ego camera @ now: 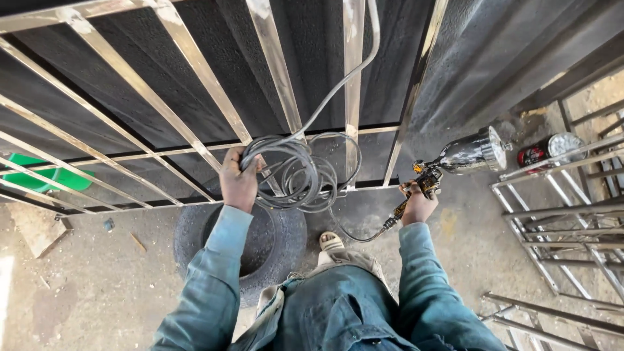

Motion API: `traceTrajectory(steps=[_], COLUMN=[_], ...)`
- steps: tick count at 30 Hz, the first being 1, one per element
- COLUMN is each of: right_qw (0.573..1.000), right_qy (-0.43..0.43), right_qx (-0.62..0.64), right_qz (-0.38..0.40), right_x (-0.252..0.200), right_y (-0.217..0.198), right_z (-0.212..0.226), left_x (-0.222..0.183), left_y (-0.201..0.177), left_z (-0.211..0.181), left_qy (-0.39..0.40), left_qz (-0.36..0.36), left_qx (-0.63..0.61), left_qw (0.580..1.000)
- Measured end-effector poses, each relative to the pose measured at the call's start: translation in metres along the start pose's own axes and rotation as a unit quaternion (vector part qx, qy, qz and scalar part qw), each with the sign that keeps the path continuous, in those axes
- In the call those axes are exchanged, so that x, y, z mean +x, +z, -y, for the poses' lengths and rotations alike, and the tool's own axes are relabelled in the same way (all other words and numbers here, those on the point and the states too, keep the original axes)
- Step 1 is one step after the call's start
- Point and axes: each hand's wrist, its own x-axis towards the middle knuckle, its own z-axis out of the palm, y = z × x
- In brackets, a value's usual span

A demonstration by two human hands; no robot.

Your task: Spray painting a metal gate using a pneumatic spray gun while managing the air hose.

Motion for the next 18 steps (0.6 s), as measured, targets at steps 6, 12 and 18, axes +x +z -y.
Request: traceTrajectory(steps=[6,12,18], right_qw=[0.999,0.995,0.992], right_qy=[0.021,0.011,-0.072], right_qx=[-0.035,-0.095,-0.079], right_qz=[-0.025,0.003,0.065], right_x=[0.022,0.032,-0.02], right_y=[-0.028,-0.041,0.003], right_z=[-0.045,-0.054,0.036], left_x=[-0.005,-0.009,-0.017], left_y=[0.038,0.059,0.069], left_z=[0.018,0.014,0.012], left_qy=[-0.021,-0.086,-0.123], left_qz=[0.025,0.036,0.063], left_qx=[0.081,0.139,0.132], left_qw=[0.996,0.986,0.982])
